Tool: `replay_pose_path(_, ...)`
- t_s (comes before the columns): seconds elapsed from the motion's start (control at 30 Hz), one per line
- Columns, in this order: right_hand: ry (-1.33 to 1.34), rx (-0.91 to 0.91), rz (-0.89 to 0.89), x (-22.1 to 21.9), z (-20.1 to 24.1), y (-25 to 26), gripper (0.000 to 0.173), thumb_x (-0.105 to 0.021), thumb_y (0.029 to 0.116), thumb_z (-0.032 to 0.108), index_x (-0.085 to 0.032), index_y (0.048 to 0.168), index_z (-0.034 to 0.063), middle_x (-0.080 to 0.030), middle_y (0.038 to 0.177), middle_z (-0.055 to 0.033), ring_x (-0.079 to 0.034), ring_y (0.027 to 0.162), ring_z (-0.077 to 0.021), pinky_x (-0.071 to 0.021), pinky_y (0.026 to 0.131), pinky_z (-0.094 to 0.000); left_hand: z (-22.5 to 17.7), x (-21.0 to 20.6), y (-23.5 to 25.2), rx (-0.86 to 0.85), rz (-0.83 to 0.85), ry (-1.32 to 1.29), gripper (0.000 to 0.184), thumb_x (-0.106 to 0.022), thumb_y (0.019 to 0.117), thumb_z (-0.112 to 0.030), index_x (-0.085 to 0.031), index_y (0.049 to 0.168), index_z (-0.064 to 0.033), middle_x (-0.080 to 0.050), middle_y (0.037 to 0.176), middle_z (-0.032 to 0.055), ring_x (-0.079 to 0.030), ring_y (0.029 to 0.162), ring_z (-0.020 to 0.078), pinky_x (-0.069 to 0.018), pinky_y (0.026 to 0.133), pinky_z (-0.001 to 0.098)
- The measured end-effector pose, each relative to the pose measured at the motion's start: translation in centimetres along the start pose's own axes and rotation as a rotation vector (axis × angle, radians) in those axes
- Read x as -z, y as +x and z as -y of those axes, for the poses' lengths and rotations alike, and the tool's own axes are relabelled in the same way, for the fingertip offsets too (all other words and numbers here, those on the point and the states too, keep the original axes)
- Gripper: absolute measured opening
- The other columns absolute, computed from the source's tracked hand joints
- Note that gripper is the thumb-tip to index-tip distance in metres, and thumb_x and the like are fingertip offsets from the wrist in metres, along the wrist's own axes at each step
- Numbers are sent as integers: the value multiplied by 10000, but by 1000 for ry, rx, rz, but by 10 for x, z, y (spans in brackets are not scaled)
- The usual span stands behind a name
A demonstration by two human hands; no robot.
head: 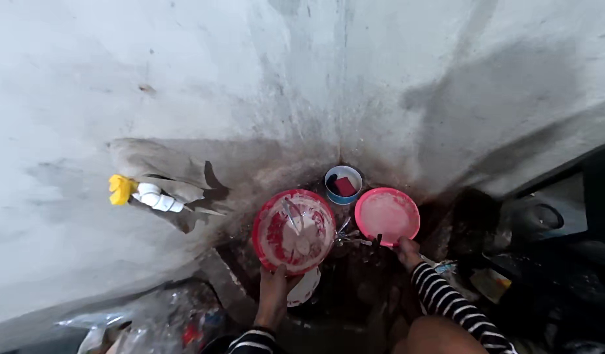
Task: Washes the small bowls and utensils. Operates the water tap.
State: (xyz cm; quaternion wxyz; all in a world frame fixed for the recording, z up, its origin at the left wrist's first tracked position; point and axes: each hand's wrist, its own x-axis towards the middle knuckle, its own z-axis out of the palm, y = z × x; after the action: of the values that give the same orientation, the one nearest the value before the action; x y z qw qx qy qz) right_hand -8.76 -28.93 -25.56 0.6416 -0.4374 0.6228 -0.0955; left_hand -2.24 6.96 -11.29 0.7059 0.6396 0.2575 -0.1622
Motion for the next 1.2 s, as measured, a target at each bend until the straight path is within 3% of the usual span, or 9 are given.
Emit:
replay_pose_path(0.17, 20, 77, -21, 2, 29, -22, 271, -565, 975, 90, -568, 1196, -65, -621, 1010, -215, -636, 780, -281, -574, 676, -453, -6, -1, 0, -3, -20, 79, 661, -508, 1066, -93, -136, 1609, -158, -550, 1348, 287, -742, 877, 365, -655, 662, 482)
replay_pose_path(0.4, -50, 320, 29, 12, 94, -73, 252, -572, 969, 63, -575, 1193, -51, -653, 930, -200, -672, 699, -265, -603, 620, -435, -2, -16, 8, -39, -2, 137, 733, -593, 1039, -132, -142, 1615, -169, -601, 1284, 292, -751, 840, 356, -660, 672, 491)
replay_pose_path(0.53, -141, 456, 87, 15, 126, -103, 308, -581, 972, 46, -570, 1266, -46, -670, 1047, -242, -717, 807, -326, -632, 677, -503, -8, -33, -7, -16, 39, 130, 771, -591, 1036, -145, -79, 1612, -112, -566, 1303, 317, -739, 863, 358, -649, 695, 487)
replay_pose_path(0.63, -162, 475, 127, 11, 141, -120, 318, -583, 977, 65, -560, 1278, -39, -676, 1027, -235, -717, 772, -313, -631, 652, -479, 3, -47, -2, 46, 78, 7, 809, -577, 1035, -142, 0, 1602, -151, -520, 1337, 331, -736, 890, 390, -653, 673, 510)
replay_pose_path(0.9, -269, 587, 165, -9, 152, -156, 288, -603, 966, 50, -601, 1244, -29, -697, 996, -239, -731, 753, -329, -635, 618, -498, 4, -58, -9, 116, 153, -55, 805, -547, 1042, -125, 14, 1618, -175, -480, 1407, 314, -730, 929, 395, -654, 686, 514)
replay_pose_path(1.2, -335, 676, 154, -23, 153, -178, 264, -616, 958, 39, -624, 1213, -30, -694, 1006, -227, -724, 809, -320, -627, 671, -510, 11, -57, -5, 157, 145, -28, 735, -462, 1065, -143, 7, 1630, -170, -411, 1487, 314, -690, 1062, 434, -639, 742, 568)
